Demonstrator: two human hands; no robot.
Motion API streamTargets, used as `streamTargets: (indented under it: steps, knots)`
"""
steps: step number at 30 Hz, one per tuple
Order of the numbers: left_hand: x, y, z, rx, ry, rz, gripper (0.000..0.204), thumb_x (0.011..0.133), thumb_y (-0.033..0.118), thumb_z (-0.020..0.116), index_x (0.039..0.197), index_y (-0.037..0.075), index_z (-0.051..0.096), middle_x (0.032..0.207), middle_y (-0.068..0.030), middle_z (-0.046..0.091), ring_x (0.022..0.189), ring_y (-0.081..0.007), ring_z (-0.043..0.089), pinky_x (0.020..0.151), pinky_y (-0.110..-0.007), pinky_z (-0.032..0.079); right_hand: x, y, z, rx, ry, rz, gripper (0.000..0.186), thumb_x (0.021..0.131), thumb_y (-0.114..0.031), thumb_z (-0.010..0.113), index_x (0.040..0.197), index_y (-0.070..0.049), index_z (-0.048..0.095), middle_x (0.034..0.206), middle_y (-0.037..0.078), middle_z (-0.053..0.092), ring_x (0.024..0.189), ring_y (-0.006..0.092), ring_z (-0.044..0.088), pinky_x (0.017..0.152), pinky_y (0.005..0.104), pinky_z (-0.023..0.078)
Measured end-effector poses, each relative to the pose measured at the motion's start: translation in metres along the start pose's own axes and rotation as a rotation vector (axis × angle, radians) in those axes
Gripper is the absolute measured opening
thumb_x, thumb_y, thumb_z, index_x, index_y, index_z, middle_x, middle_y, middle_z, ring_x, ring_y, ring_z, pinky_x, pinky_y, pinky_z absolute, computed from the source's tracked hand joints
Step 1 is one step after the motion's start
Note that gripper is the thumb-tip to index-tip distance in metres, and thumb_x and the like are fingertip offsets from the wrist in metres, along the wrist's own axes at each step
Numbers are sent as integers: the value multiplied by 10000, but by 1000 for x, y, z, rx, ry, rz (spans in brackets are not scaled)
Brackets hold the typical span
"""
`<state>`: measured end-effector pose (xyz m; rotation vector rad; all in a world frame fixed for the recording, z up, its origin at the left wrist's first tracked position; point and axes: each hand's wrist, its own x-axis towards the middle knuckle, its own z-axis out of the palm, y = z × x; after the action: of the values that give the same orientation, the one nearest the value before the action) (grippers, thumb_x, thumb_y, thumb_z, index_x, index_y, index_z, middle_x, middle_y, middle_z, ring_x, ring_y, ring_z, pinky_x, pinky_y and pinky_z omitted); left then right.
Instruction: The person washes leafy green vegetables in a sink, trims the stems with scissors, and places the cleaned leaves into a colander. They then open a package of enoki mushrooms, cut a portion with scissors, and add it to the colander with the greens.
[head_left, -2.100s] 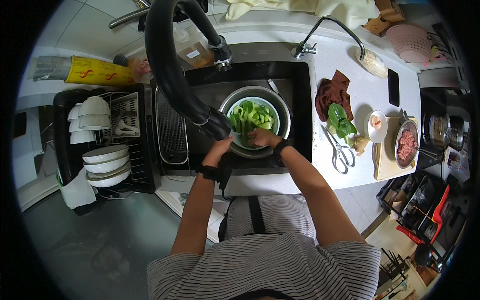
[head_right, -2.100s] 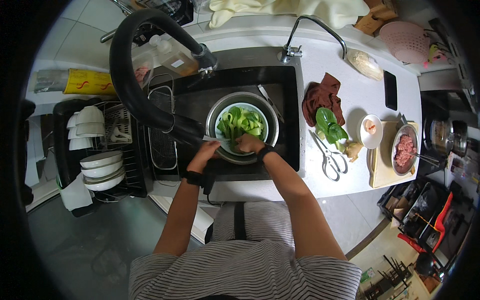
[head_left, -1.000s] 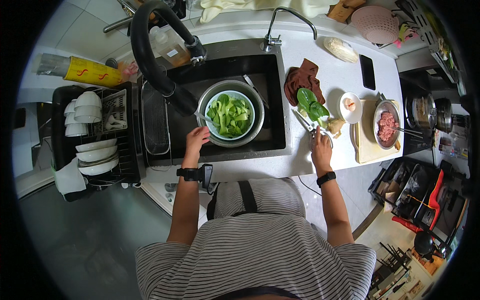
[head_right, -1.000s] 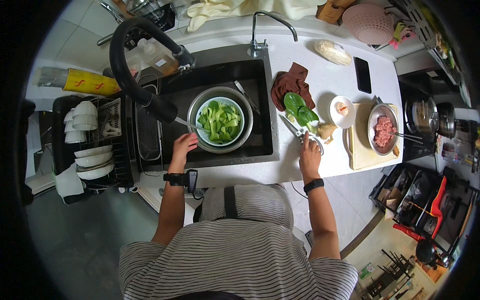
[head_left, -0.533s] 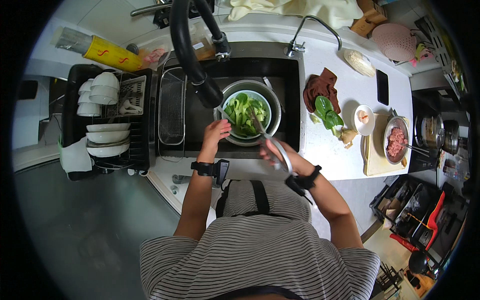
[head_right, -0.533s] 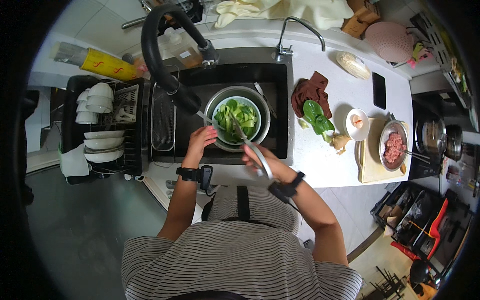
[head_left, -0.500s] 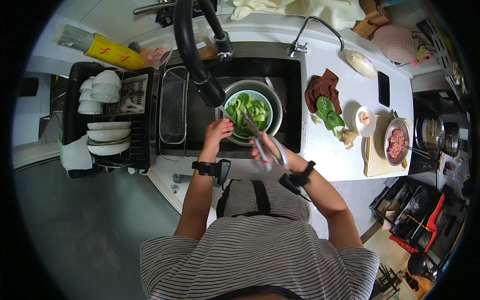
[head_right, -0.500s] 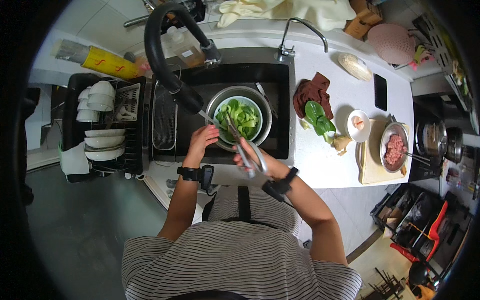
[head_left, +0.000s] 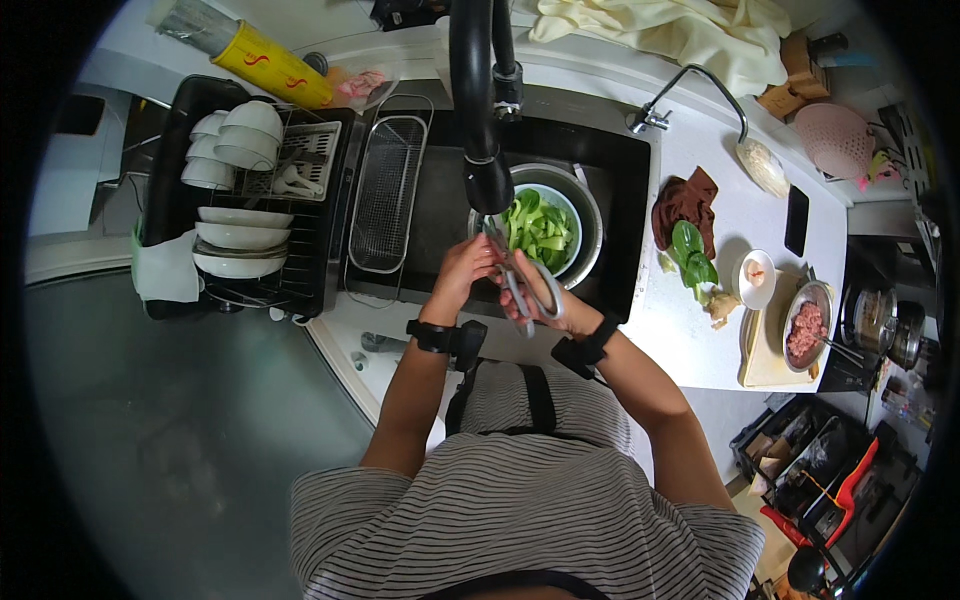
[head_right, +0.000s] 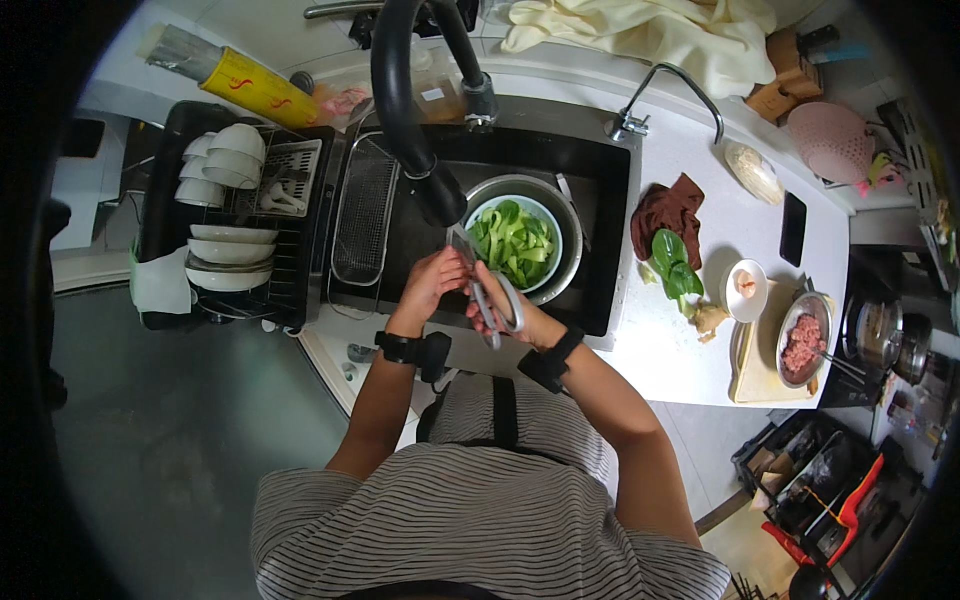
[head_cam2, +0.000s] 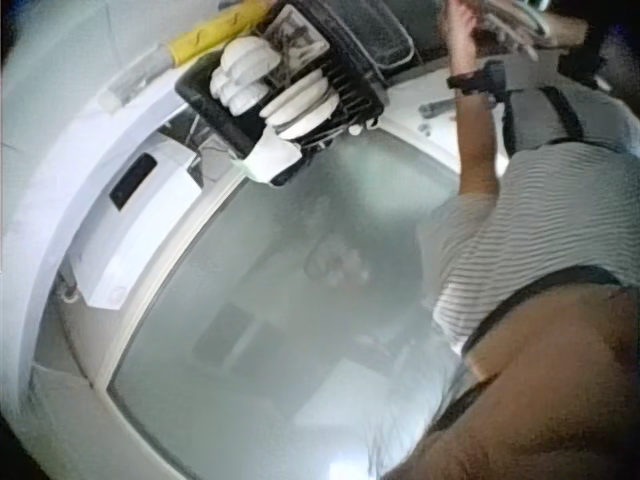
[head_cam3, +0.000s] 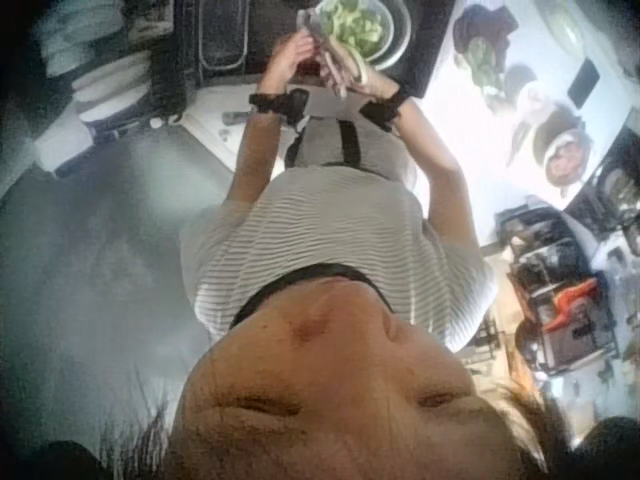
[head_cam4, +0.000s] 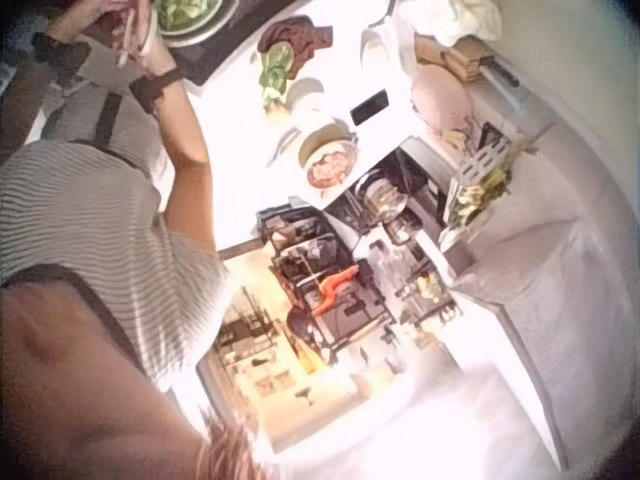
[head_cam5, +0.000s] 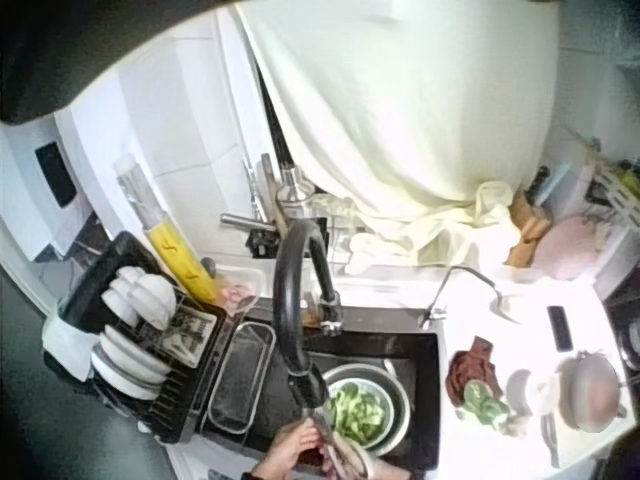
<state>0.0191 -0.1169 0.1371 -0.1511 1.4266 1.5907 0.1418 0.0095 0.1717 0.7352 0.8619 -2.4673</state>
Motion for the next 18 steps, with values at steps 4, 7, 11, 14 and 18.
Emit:
streamTargets:
  steps: [4, 7, 11, 14, 18]
  knots:
    - [0, 3, 12, -29, -97, 10, 344, 894, 288, 542, 1078, -2, 541, 984, -129, 619, 893, -217, 612, 773, -320, 496, -8, 1, -3, -426, 263, -86, 605, 823, -639, 446, 947, -51, 515, 621, 54, 552, 484, 173, 557, 457, 274, 456]
    - [3, 0, 13, -113, -151, -15, 326, 902, 265, 526, 1089, -2, 531, 999, -136, 617, 919, -227, 603, 803, -336, 485, -19, 9, 0, -1342, 665, -275, 593, 760, -418, 651, 1089, 46, 483, 785, 201, 612, 639, 326, 629, 602, 446, 504]
    - [8, -11, 10, -208, -154, -107, 327, 910, 261, 514, 1088, -12, 526, 1013, -134, 619, 926, -229, 604, 794, -349, 496, -21, 22, 0, -1667, 848, -520, 617, 694, -334, 682, 1129, 48, 466, 822, 195, 608, 624, 337, 619, 563, 401, 511]
    - [9, -17, 11, -175, -155, -55, 310, 915, 236, 502, 1115, -1, 516, 1043, -145, 608, 938, -233, 598, 804, -351, 493, -18, 29, -7, -1739, 879, -544, 616, 698, -286, 680, 1160, 48, 447, 801, 181, 604, 607, 321, 615, 536, 373, 508]
    - [7, -15, 19, -165, -219, -4, 277, 907, 201, 513, 1119, 24, 531, 1017, -131, 615, 933, -222, 600, 803, -352, 495, -20, 29, -14, -1664, 806, -503, 515, 745, -242, 665, 1126, 57, 488, 722, 160, 609, 621, 290, 630, 501, 352, 498]
